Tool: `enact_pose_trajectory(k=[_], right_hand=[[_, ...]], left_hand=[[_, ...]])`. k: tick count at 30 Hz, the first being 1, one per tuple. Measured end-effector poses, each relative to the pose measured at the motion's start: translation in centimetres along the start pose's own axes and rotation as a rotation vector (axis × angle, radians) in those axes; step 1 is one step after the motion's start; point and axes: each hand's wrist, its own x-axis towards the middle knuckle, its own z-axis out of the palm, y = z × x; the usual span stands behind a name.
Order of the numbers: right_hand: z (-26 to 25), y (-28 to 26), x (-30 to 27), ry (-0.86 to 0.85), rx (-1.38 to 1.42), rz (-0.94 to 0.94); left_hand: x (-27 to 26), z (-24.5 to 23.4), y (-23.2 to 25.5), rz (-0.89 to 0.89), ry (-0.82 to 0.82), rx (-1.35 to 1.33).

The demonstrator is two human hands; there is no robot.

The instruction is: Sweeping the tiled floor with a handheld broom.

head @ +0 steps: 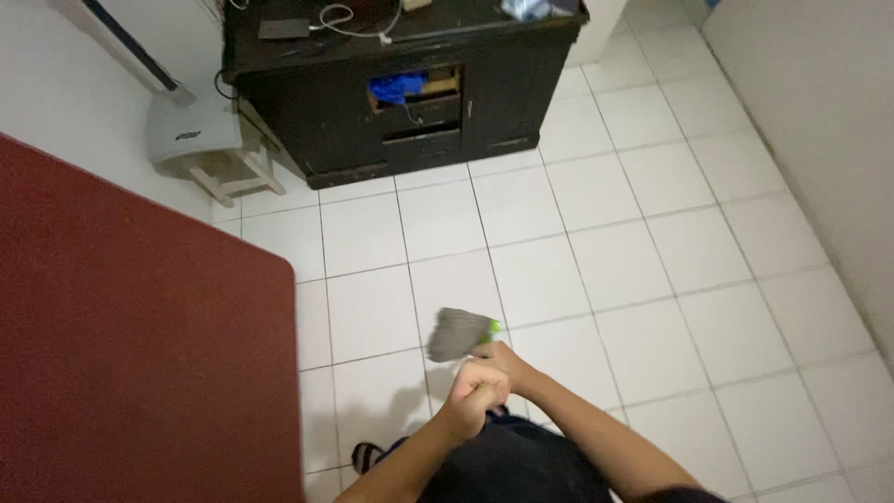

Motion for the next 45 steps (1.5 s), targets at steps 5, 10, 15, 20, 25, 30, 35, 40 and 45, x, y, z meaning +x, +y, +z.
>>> enact_pose_trajectory(k=[5,10,15,20,25,30,35,40,45], right_hand=[[-6.2,4.4,-3.8,0.355,-0.128,-0.264],[-8.4,9.2,-3.0,0.432,-0.3,-0.006],[-6.4,7.8,-0.5,0.439,-0.344,0.063],[-1.1,1.8,4.0,0.361,-0.208,0.062],[6.2,-2.9,10.7,0.284,-0.159,-0.084],[14.5,-8.4,17.0,0.142,-0.171,-0.167],[20.0,-14.0,22.2,0.002,-0.095,-0.613],[21.4,-22.2,23.4,-0.307,0.081,-0.429],[20.1,-25.6,21.7,-0.368,0.18,-0.307]], left_hand=[[5.0,1.2,-2.8,-0.111,-0.23,-0.229],[6.5,0.4,-5.6,-0.251,-0.113,-0.257],[4.7,-2.9,-4.6,-0.237,-0.042,-0.309],[0.8,-9.4,-3.5,-0.247,0.056,-0.263],[-4.6,-16.7,-0.1,-0.177,0.138,-0.258],[-10.2,-22.2,4.9,-0.247,0.334,-0.134],[-13.3,-25.7,10.4,-0.153,0.43,0.04],[-12.7,-26.3,16.2,-0.068,0.314,0.344],[-12.0,-25.8,13.9,0.021,0.138,0.46]])
